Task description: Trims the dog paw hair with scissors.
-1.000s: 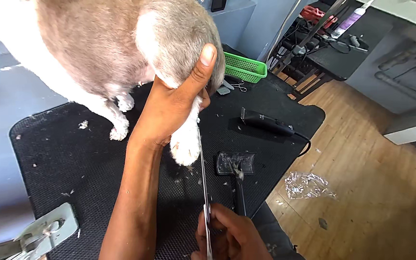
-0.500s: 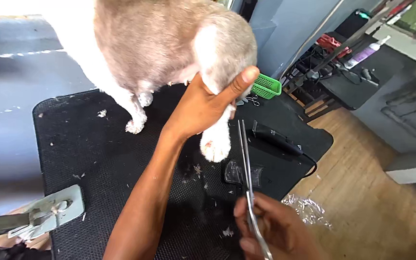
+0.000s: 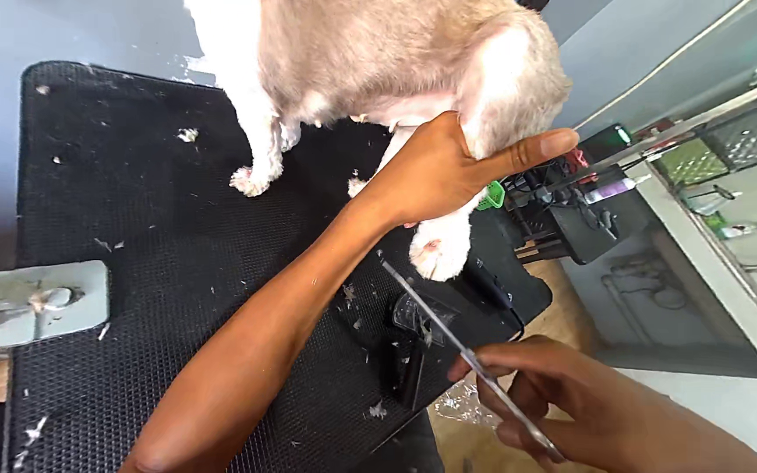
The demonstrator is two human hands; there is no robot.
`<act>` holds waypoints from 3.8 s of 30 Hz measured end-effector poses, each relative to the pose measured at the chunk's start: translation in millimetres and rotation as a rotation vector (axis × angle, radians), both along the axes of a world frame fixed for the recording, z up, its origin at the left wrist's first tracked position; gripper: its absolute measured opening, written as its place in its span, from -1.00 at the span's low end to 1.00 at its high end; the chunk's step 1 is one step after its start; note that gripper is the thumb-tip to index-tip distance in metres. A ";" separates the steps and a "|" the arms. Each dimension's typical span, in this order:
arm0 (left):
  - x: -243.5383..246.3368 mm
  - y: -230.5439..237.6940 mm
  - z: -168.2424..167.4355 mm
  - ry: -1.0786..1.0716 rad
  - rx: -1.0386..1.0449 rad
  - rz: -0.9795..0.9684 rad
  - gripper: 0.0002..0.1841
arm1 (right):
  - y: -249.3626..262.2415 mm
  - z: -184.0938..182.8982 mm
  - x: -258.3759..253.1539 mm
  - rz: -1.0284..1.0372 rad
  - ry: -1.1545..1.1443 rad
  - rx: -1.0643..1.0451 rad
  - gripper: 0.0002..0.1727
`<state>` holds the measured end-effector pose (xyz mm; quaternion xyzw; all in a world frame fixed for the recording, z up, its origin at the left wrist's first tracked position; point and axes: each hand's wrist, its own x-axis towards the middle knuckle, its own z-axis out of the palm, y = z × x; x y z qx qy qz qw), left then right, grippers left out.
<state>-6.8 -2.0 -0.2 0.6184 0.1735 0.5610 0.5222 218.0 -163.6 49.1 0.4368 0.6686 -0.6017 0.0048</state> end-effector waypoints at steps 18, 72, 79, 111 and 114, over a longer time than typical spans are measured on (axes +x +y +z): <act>-15.2 2.7 5.1 0.093 -0.025 0.007 -0.63 | 19.2 43.6 13.9 0.134 -0.182 0.138 -0.34; 4.4 1.2 5.7 0.030 -0.095 0.239 -0.57 | -15.9 25.3 9.1 -0.025 -0.138 0.244 -0.31; 8.1 1.0 5.4 -0.017 -0.092 0.258 -0.61 | -19.8 19.5 9.8 -0.083 -0.105 0.270 -0.30; 15.8 -0.8 5.3 -0.079 -0.173 0.340 -0.63 | -51.6 -14.2 -13.1 -0.258 -0.181 0.519 -0.35; 15.9 -1.4 5.0 -0.085 -0.164 0.348 -0.63 | -52.8 -14.4 -13.4 -0.253 -0.191 0.524 -0.36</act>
